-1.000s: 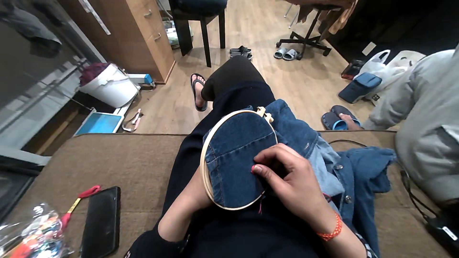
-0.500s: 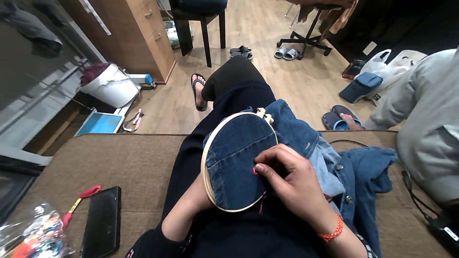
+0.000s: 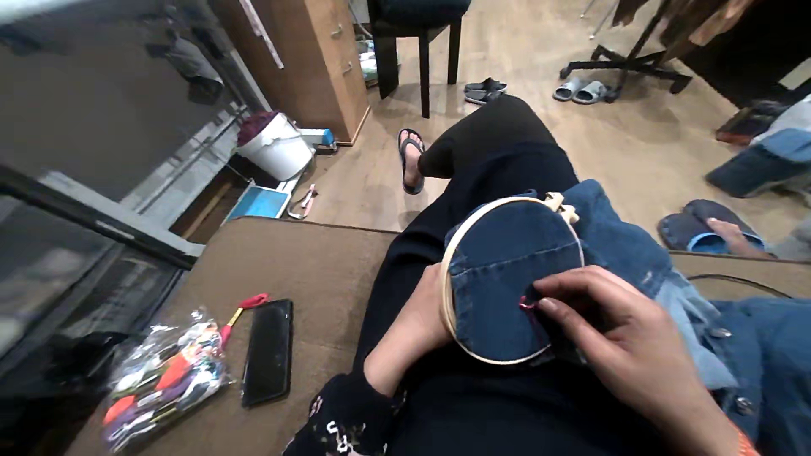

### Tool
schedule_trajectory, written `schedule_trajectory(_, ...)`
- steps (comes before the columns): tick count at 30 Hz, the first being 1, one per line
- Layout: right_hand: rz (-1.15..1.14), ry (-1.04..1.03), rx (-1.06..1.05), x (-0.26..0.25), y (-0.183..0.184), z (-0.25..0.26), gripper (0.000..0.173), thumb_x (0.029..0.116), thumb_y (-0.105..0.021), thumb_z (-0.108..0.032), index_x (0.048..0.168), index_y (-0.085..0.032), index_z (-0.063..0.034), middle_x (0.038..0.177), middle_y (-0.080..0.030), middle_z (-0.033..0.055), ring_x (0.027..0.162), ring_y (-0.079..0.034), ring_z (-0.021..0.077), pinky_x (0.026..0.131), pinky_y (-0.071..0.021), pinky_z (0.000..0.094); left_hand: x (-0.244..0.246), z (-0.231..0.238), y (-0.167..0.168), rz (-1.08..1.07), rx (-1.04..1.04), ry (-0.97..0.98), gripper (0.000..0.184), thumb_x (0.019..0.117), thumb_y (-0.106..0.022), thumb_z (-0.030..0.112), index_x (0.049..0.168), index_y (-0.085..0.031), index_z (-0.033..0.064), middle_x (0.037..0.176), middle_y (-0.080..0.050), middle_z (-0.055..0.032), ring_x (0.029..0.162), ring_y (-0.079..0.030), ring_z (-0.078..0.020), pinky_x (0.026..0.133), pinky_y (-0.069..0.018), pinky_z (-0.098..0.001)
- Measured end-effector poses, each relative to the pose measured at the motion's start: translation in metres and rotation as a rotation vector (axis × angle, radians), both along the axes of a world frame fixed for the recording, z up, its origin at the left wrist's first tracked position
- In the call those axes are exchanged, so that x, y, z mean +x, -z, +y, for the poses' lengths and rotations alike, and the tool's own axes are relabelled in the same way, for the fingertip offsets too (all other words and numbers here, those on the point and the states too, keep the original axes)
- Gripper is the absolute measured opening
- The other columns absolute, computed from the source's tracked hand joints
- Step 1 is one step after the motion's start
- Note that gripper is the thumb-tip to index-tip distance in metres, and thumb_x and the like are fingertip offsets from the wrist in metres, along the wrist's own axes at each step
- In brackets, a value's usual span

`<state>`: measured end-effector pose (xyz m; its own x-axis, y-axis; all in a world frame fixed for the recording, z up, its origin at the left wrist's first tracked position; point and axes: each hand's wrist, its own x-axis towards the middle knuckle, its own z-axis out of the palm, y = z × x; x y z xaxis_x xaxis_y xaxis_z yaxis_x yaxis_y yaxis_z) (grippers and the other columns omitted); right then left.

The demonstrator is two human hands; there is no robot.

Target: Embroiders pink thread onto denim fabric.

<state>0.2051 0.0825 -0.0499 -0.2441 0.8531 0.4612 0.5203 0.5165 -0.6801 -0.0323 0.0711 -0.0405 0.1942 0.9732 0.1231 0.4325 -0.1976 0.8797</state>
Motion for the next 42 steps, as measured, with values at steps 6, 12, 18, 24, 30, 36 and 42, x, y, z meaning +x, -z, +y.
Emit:
schedule_trajectory(6, -0.024, 0.001, 0.012, 0.000, 0.001, 0.001, 0.021, 0.0953, -0.063, -0.034, 0.105, -0.075, -0.0200, 0.100, -0.069, -0.0098, 0.081, -0.066, -0.0012, 0.069, -0.0581, 0.0177, -0.016, 0.013, 0.010, -0.154, 0.051, 0.073, 0.033, 0.0845, -0.071, 0.006, 0.117, -0.065, 0.0033, 0.097, -0.071, -0.0010, 0.090, -0.067, -0.0021, 0.084, -0.0572, -0.0257)
schedule_trajectory(12, 0.006, -0.016, -0.025, 0.004, -0.002, 0.001, 0.018, 0.0967, -0.061, -0.029, 0.107, -0.074, -0.0226, 0.100, -0.069, -0.0117, 0.085, -0.066, -0.0006, 0.072, -0.0586, 0.0183, -0.008, 0.004, 0.015, -0.681, -0.264, 0.214, 0.029, 0.0880, -0.064, 0.003, 0.110, -0.066, 0.0208, 0.095, -0.074, 0.0137, 0.088, -0.069, 0.0040, 0.081, -0.0587, -0.0204)
schedule_trajectory(18, 0.081, -0.078, -0.089, 0.010, -0.010, 0.003, 0.022, 0.0990, -0.055, -0.016, 0.109, -0.075, -0.0207, 0.102, -0.069, -0.0097, 0.093, -0.068, 0.0033, 0.080, -0.0599, 0.0226, 0.007, -0.005, 0.009, -0.672, -0.427, 0.088, 0.029, 0.0822, -0.066, -0.007, 0.100, -0.066, 0.0167, 0.086, -0.073, 0.0130, 0.082, -0.068, 0.0042, 0.078, -0.0580, -0.0175)
schedule_trajectory(24, 0.094, -0.079, -0.114, 0.009, -0.013, 0.002, 0.021, 0.0981, -0.058, -0.014, 0.109, -0.075, -0.0195, 0.101, -0.069, -0.0091, 0.092, -0.067, 0.0026, 0.080, -0.0601, 0.0218, 0.006, -0.009, 0.007, -0.350, -0.355, 0.021, 0.022, 0.0791, -0.073, -0.003, 0.098, -0.064, 0.0025, 0.082, -0.067, 0.0113, 0.079, -0.061, 0.0120, 0.076, -0.0516, -0.0094)
schedule_trajectory(30, 0.120, -0.111, -0.156, 0.011, -0.015, 0.002, 0.022, 0.0983, -0.058, -0.013, 0.111, -0.074, -0.0192, 0.102, -0.070, -0.0083, 0.093, -0.068, 0.0038, 0.080, -0.0603, 0.0221, 0.005, -0.005, 0.008, -0.101, -0.293, -0.094, 0.030, 0.0805, -0.075, 0.000, 0.108, -0.064, -0.0045, 0.090, -0.067, 0.0009, 0.084, -0.059, 0.0075, 0.081, -0.0497, -0.0130)
schedule_trajectory(36, 0.130, -0.122, -0.167, 0.011, -0.016, 0.003, 0.021, 0.0982, -0.058, -0.013, 0.111, -0.074, -0.0184, 0.103, -0.070, -0.0075, 0.092, -0.069, 0.0046, 0.078, -0.0605, 0.0223, -0.001, 0.000, 0.012, -0.112, -0.144, -0.086, 0.036, 0.0781, -0.076, 0.002, 0.112, -0.064, 0.0044, 0.090, -0.067, 0.0080, 0.085, -0.061, 0.0096, 0.081, -0.0516, -0.0123)
schedule_trajectory(42, 0.141, -0.125, -0.184, 0.011, -0.016, 0.003, 0.020, 0.0978, -0.060, -0.013, 0.111, -0.074, -0.0187, 0.104, -0.071, -0.0076, 0.094, -0.069, 0.0053, 0.080, -0.0610, 0.0235, -0.010, 0.006, 0.016, -0.076, -0.037, -0.087, 0.027, 0.0757, -0.076, 0.004, 0.101, -0.068, 0.0099, 0.084, -0.069, 0.0112, 0.080, -0.063, 0.0097, 0.075, -0.0545, -0.0135)
